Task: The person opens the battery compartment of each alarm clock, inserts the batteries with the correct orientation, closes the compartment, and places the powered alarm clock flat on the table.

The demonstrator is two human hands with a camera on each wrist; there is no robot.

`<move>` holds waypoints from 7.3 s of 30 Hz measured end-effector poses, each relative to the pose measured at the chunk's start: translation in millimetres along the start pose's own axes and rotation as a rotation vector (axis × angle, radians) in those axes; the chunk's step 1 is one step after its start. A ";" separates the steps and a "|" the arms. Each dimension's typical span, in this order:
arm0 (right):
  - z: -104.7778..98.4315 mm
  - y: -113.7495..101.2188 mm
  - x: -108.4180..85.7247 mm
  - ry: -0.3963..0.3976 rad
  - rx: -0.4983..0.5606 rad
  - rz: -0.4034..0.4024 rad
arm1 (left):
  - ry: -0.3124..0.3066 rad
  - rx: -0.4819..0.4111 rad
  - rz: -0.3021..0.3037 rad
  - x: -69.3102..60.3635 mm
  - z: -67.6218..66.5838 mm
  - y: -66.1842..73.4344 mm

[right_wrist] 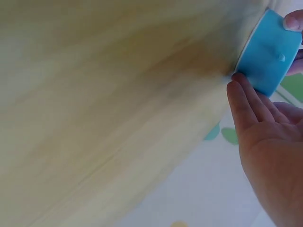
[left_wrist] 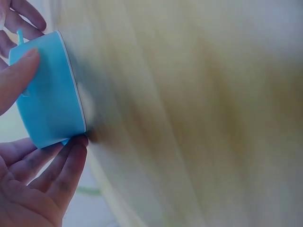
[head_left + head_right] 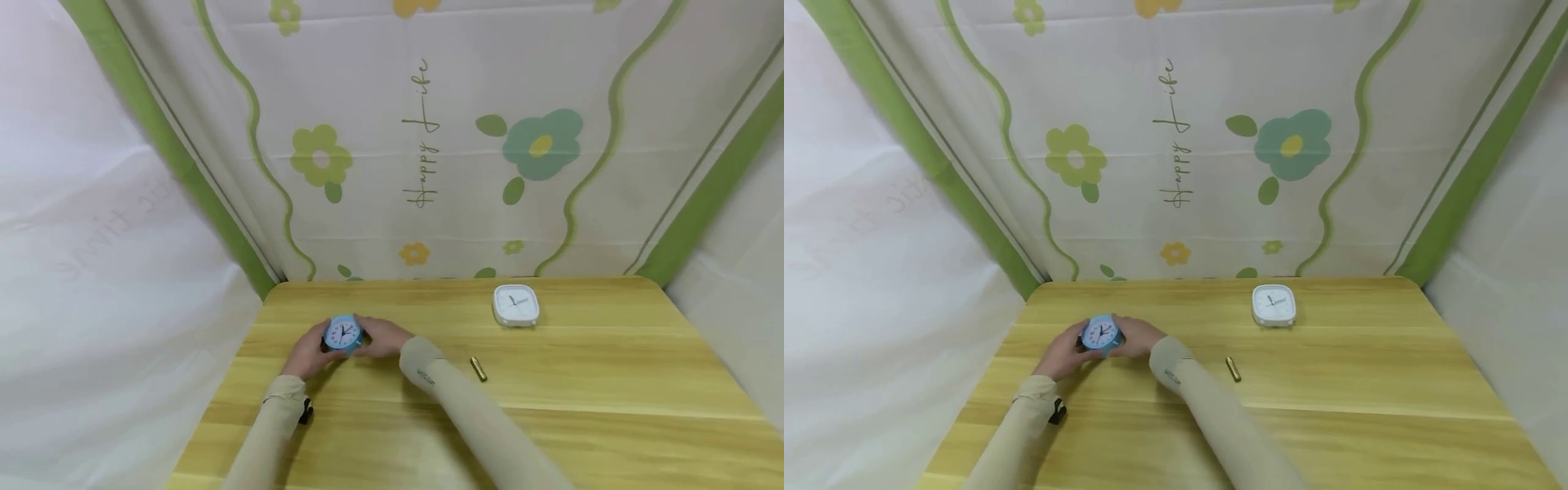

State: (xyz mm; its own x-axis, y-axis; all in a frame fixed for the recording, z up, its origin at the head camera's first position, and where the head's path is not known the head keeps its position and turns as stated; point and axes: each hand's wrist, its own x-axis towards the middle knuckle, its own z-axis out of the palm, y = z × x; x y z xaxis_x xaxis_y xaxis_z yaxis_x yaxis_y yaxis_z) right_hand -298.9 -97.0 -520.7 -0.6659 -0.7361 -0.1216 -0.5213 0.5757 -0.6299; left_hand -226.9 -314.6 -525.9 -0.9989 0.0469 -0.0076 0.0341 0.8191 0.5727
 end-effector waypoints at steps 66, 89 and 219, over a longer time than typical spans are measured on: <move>-89.9 121.2 -167.1 0.342 -0.010 0.222 | -0.159 0.022 0.252 67.5 125.9 180.0; -90.4 98.3 -169.3 0.551 -0.051 0.155 | -0.141 -0.129 0.232 69.4 128.7 182.4; -84.9 121.2 -159.9 0.345 -0.246 -0.041 | -0.218 0.040 0.266 64.2 124.1 173.1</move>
State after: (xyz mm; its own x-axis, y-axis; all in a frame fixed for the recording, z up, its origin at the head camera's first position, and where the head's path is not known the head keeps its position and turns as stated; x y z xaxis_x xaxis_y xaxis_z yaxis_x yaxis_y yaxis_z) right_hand -300.9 120.7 -512.5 -0.7599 -0.6217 0.1898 -0.6349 0.6470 -0.4222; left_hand -281.0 -98.8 -529.0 -0.9245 0.3792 -0.0393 0.2981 0.7834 0.5454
